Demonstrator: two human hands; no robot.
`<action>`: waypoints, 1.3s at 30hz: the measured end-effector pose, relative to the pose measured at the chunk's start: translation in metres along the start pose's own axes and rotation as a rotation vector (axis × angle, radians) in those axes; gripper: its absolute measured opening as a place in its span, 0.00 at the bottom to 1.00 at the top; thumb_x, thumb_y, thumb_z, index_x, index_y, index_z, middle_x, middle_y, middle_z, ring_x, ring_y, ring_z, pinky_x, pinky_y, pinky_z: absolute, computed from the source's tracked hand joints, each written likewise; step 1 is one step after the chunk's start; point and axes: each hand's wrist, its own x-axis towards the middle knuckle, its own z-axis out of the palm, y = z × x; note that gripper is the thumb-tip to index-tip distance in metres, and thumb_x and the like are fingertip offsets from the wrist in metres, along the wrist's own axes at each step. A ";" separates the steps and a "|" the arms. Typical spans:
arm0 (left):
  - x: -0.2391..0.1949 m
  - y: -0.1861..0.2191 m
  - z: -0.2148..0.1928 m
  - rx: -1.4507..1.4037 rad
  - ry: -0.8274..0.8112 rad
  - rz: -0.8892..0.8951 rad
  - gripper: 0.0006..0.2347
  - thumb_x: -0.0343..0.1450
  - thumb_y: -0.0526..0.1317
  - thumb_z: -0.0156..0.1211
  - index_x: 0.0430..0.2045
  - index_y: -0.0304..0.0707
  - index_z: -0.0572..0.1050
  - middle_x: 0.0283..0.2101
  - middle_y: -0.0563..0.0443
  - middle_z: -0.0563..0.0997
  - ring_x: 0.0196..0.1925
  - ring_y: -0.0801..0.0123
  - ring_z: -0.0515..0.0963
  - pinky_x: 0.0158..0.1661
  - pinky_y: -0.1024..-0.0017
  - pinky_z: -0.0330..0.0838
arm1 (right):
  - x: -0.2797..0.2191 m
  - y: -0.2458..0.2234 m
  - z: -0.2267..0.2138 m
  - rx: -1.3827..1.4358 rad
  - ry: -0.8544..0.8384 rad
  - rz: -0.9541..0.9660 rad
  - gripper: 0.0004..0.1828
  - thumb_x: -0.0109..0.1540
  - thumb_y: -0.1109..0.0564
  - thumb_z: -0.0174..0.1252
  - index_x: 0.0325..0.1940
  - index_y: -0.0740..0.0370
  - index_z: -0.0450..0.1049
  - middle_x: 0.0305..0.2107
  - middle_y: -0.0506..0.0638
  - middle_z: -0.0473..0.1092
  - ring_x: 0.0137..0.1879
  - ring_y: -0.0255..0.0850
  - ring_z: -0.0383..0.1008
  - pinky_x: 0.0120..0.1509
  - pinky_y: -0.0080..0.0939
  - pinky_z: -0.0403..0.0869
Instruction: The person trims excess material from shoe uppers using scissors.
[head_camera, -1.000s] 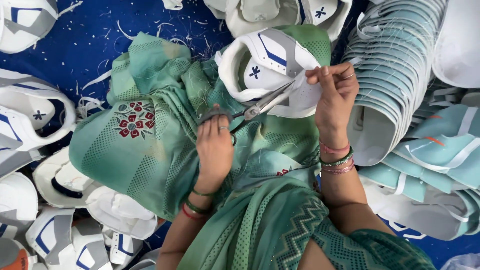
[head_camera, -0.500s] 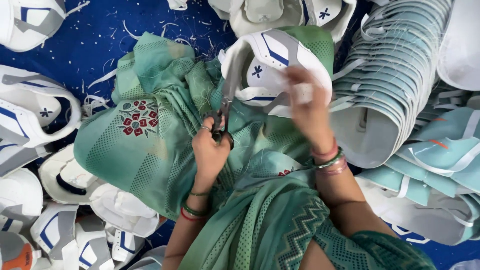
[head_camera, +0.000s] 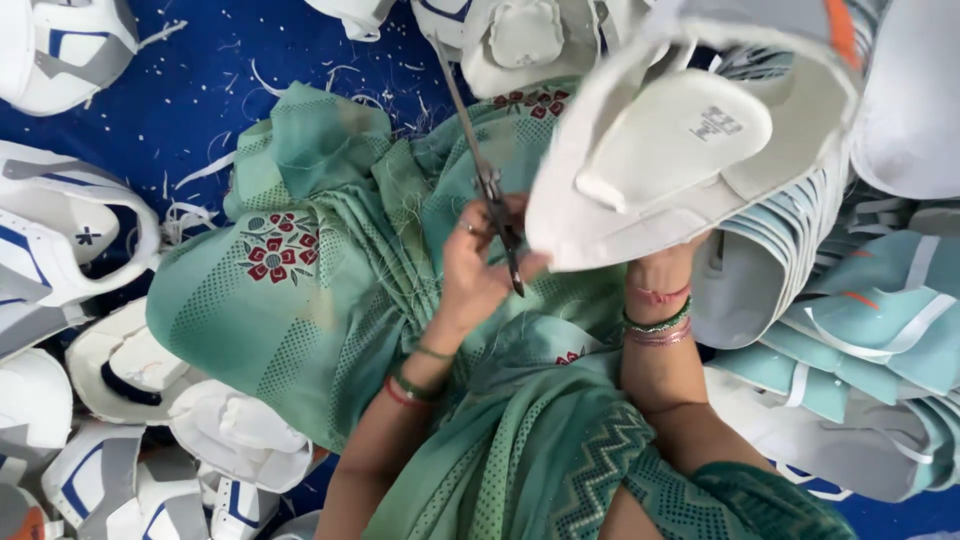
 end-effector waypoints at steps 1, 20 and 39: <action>-0.002 -0.020 0.001 -0.003 0.001 -0.005 0.24 0.60 0.33 0.75 0.47 0.32 0.69 0.56 0.52 0.74 0.57 0.69 0.74 0.59 0.70 0.71 | 0.000 0.000 -0.009 -0.003 0.004 0.004 0.31 0.68 0.45 0.52 0.71 0.60 0.61 0.64 0.54 0.67 0.71 0.51 0.67 0.78 0.57 0.66; 0.007 -0.068 -0.025 0.451 0.169 -0.158 0.16 0.64 0.27 0.67 0.45 0.29 0.73 0.39 0.50 0.81 0.40 0.71 0.80 0.45 0.73 0.76 | 0.028 -0.013 0.093 -1.515 -0.394 -0.434 0.10 0.58 0.69 0.67 0.42 0.63 0.79 0.45 0.53 0.75 0.48 0.45 0.76 0.48 0.41 0.74; -0.014 -0.062 -0.072 1.373 -0.062 -0.098 0.12 0.69 0.30 0.56 0.47 0.31 0.76 0.48 0.39 0.81 0.49 0.46 0.80 0.55 0.57 0.72 | 0.039 0.005 0.044 -0.672 -0.017 -0.039 0.03 0.70 0.65 0.60 0.42 0.70 0.74 0.36 0.51 0.76 0.39 0.34 0.76 0.49 0.33 0.75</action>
